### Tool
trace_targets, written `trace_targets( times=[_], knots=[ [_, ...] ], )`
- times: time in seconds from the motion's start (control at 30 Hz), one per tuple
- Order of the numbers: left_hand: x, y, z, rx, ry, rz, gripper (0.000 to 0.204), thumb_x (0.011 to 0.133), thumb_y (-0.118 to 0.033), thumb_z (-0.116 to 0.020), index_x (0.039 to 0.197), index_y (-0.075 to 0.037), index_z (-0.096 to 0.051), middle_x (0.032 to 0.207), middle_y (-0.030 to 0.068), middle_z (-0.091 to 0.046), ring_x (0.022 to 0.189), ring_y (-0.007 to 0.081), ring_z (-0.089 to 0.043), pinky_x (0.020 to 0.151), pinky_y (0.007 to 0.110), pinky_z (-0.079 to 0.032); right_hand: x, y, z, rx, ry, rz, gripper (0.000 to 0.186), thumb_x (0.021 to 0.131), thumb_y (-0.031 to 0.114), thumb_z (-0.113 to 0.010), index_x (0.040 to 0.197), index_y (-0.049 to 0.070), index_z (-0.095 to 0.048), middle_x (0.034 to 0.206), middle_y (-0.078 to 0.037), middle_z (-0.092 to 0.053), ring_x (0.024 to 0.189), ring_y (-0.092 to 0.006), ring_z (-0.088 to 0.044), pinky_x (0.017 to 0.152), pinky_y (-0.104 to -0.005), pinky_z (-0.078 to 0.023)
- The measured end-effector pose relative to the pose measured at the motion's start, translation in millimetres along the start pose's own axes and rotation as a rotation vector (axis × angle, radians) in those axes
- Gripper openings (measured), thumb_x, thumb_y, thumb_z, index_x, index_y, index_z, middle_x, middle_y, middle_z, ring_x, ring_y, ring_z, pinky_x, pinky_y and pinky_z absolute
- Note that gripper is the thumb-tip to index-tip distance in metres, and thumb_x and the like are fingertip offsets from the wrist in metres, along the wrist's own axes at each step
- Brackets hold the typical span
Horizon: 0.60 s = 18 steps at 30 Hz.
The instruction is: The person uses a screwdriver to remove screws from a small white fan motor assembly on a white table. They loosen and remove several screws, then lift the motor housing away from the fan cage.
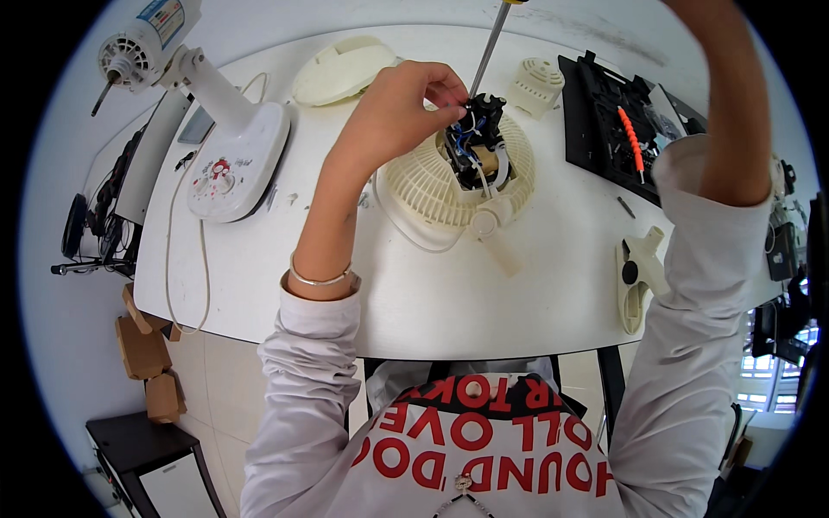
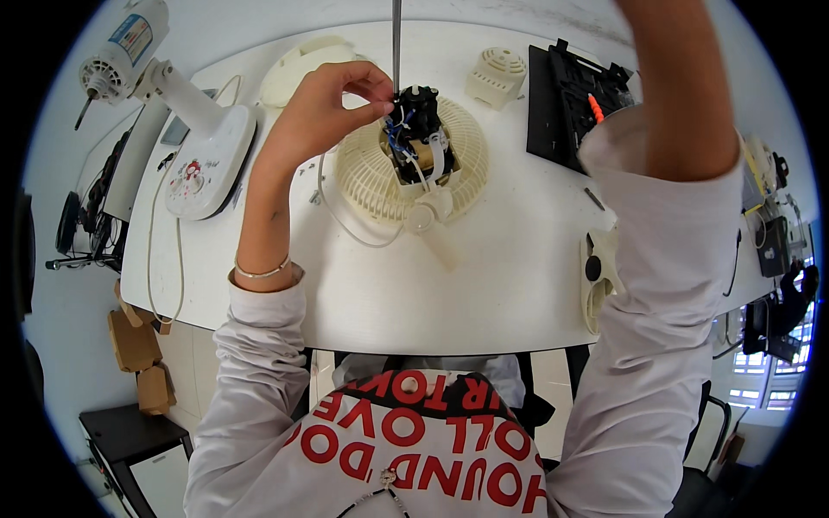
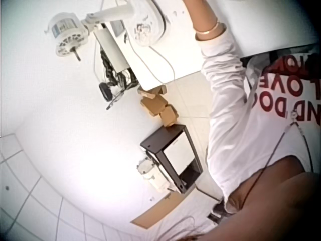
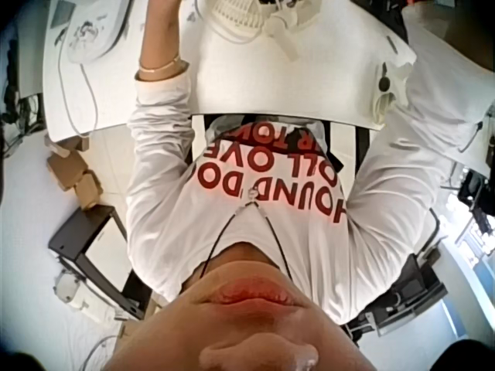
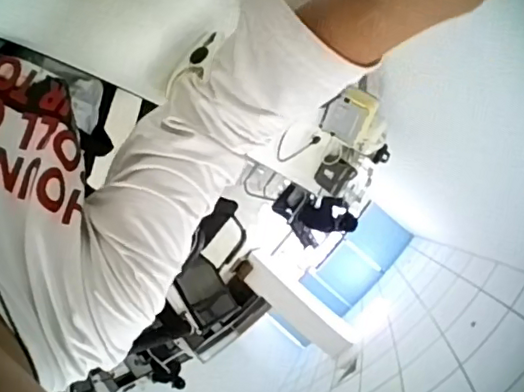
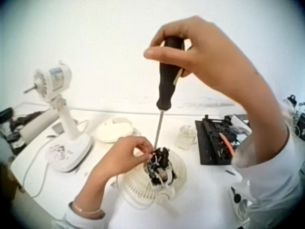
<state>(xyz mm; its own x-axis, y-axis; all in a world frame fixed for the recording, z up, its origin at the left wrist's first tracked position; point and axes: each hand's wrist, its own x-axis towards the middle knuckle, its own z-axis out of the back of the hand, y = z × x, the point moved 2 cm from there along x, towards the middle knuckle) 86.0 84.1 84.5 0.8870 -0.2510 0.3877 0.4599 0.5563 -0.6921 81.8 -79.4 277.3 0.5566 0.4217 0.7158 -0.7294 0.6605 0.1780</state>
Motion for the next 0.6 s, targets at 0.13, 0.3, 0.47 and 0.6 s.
trace_targets(
  times=[0.13, 0.3, 0.47, 0.6],
  knots=[
    [1.0, -1.1, -0.7, 0.023, 0.009, 0.013, 0.011, 0.084, -0.004, -0.072, 0.094, 0.0, -0.068, 0.086, 0.0041, -0.07, 0.089, 0.0159, -0.068, 0.083, 0.03, -0.053, -18.2, -12.3, -7.4, 0.046, -0.038, 0.348, 0.037, 0.102, 0.032, -0.058, 0.113, -0.003, -0.062, 0.093, -0.013, -0.065, 0.083, -0.0132, -0.066, 0.063, -0.0235, -0.053],
    [0.9, 0.2, 0.6, 0.008, 0.002, 0.01, 0.011, 0.084, -0.004, -0.071, 0.093, 0.001, -0.069, 0.086, 0.0049, -0.071, 0.089, 0.0165, -0.068, 0.083, 0.03, -0.054, -29.4, -4.1, 13.7, 0.38, 0.129, 0.194, 0.052, 0.098, 0.026, -0.063, 0.14, -0.002, -0.049, 0.111, -0.019, -0.063, 0.103, -0.021, -0.066, 0.088, -0.0299, -0.056],
    [0.8, 0.6, -0.3, 0.006, -0.016, 0.035, 0.013, 0.081, -0.002, -0.073, 0.093, 0.001, -0.069, 0.085, 0.0057, -0.071, 0.089, 0.0167, -0.069, 0.082, 0.03, -0.054, -24.4, -7.8, 24.6, 0.253, 0.233, 0.338, 0.044, 0.096, 0.028, -0.067, 0.13, 0.001, -0.059, 0.095, -0.01, -0.068, 0.088, -0.0166, -0.069, 0.083, -0.0296, -0.057],
    [1.2, -0.8, -2.4, 0.014, -0.024, 0.053, 0.012, 0.079, -0.002, -0.075, 0.09, 0.0, -0.068, 0.083, 0.0055, -0.07, 0.087, 0.0165, -0.068, 0.081, 0.03, -0.054, -22.0, -3.5, 9.4, 0.045, 0.141, 0.322, 0.037, 0.097, 0.032, -0.066, 0.117, 0.001, -0.062, 0.087, -0.004, -0.067, 0.078, -0.0107, -0.066, 0.072, -0.0245, -0.052]
  ],
)
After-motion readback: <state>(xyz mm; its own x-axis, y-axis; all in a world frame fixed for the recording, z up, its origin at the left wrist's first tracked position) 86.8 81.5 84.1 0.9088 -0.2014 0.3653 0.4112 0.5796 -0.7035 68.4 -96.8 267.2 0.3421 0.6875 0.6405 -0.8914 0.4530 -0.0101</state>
